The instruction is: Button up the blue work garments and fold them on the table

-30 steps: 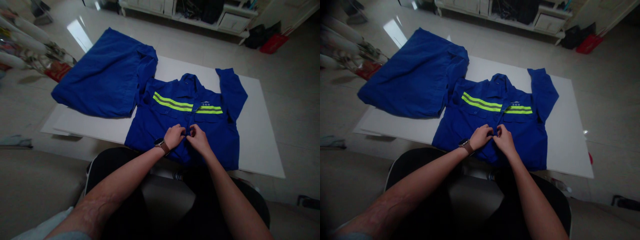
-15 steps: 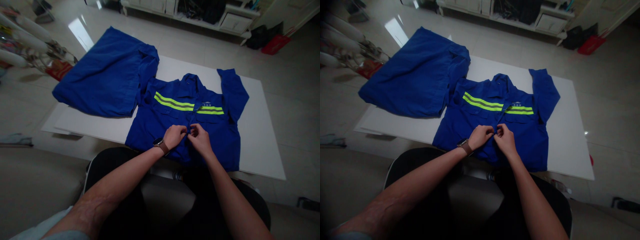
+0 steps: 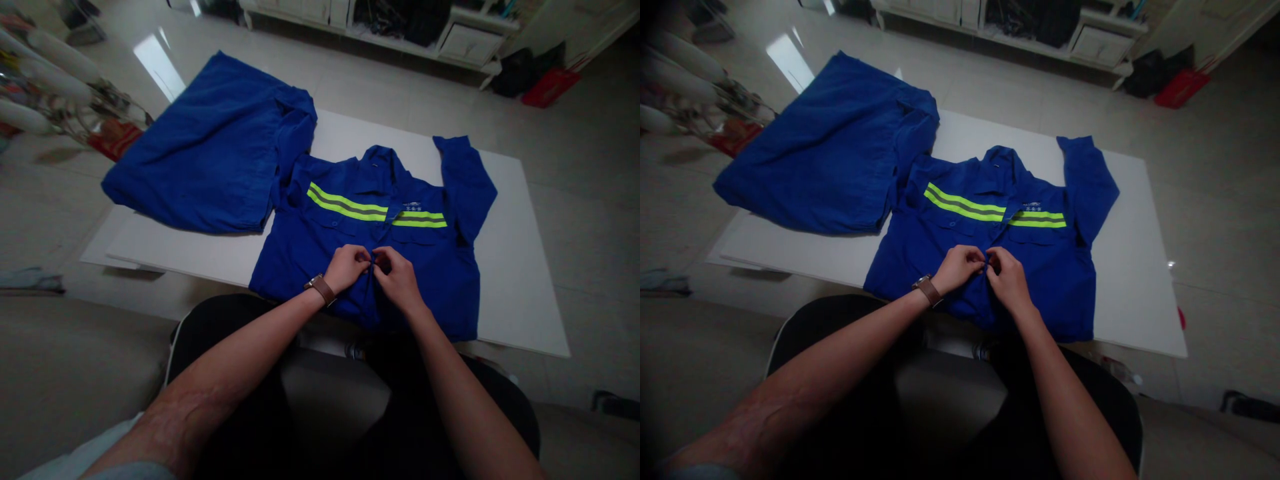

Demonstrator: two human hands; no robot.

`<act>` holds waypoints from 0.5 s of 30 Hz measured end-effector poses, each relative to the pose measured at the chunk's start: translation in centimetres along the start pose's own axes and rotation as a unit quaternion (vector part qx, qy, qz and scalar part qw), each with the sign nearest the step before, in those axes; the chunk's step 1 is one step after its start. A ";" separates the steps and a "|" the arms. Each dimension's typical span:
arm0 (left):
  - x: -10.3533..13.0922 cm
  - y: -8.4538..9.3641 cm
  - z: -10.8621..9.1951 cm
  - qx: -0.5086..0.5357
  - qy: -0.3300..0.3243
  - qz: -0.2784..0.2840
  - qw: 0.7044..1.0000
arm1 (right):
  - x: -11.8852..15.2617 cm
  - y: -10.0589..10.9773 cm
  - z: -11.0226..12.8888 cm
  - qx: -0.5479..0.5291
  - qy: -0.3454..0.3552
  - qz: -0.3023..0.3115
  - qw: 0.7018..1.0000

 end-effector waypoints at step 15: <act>-0.5 -1.0 1.5 0.290 0.142 -0.019 0.946 | 0.0 0.0 0.3 -0.025 -0.023 -0.002 0.999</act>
Point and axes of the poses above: each hand's wrist, its own x-axis away from the middle knuckle, its own y-axis out of the back of the hand, z = x × y, the point moved 2 cm from there along -x, towards the middle knuckle, and after that the axes turned 6 degrees about x, right-handed, at the moved point
